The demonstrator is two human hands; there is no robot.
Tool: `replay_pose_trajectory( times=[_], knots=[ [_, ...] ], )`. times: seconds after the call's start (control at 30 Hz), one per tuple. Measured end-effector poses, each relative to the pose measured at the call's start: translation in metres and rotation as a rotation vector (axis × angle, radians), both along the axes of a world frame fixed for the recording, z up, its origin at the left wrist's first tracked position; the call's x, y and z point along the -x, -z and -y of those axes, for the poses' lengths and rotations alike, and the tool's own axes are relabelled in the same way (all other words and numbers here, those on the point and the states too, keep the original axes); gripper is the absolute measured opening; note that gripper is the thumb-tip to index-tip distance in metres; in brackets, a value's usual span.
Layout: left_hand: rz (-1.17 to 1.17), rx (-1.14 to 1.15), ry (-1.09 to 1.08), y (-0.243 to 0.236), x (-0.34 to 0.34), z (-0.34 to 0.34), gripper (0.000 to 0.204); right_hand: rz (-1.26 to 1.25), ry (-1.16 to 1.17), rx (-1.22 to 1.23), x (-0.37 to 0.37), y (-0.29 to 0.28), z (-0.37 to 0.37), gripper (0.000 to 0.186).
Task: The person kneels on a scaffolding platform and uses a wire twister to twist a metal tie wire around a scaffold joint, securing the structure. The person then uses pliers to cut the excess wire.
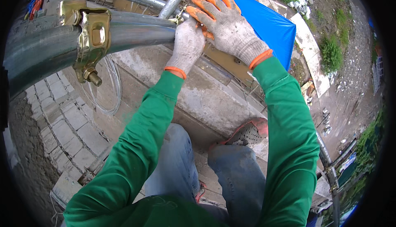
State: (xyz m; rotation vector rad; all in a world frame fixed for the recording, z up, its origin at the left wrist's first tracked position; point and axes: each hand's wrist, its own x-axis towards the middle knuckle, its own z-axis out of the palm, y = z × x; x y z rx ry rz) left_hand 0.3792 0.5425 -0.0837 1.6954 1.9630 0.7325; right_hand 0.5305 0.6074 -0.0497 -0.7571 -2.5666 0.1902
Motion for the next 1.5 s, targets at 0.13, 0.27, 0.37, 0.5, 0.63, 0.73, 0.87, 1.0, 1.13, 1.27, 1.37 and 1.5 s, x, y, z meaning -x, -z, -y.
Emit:
replay_pose_trajectory(
  times=[0.13,0.27,0.37,0.5,0.63,0.73,0.87,1.0,1.13,1.27,1.37,1.5],
  knots=[
    [0.058,0.111,0.026,-0.042,0.003,0.053,0.036,0.192,-0.365,-0.035,0.015,0.017,-0.023,0.056],
    [-0.078,0.039,-0.127,-0.044,0.013,0.149,0.063,0.241,-0.460,0.014,0.033,0.019,-0.029,0.045],
    [-0.359,0.235,-0.099,-0.044,0.011,0.159,0.079,0.435,-0.364,0.073,0.027,0.029,-0.032,0.037],
    [-0.442,0.153,-0.084,-0.020,0.024,0.139,0.076,0.712,-0.116,0.472,0.026,0.014,-0.003,0.045],
    [-0.413,0.018,-0.009,-0.009,0.029,0.135,0.051,0.577,0.107,0.693,-0.007,0.025,0.037,0.049],
    [-0.406,-0.061,0.070,-0.007,0.041,0.126,0.031,0.624,0.165,0.841,-0.005,0.019,0.045,0.050],
    [-0.284,-0.133,0.103,0.005,0.056,0.110,0.018,0.602,0.070,0.961,-0.009,0.015,0.043,0.046],
    [-0.259,-0.059,0.281,0.001,0.076,0.097,0.021,0.380,0.011,0.921,-0.024,0.039,0.075,0.042],
    [-0.201,0.077,0.320,-0.014,0.082,0.090,0.024,0.328,0.253,1.390,-0.012,0.005,0.104,0.044],
    [-0.204,0.065,0.327,-0.011,0.088,0.086,0.028,0.125,0.380,1.313,-0.015,0.003,0.123,0.047],
    [-0.037,0.315,0.346,-0.038,0.090,0.072,0.026,0.382,0.346,0.869,-0.021,-0.014,0.115,0.046],
    [0.104,0.396,0.396,-0.042,0.099,0.064,0.032,0.381,0.340,0.812,-0.037,-0.013,0.105,0.050]
  ],
)
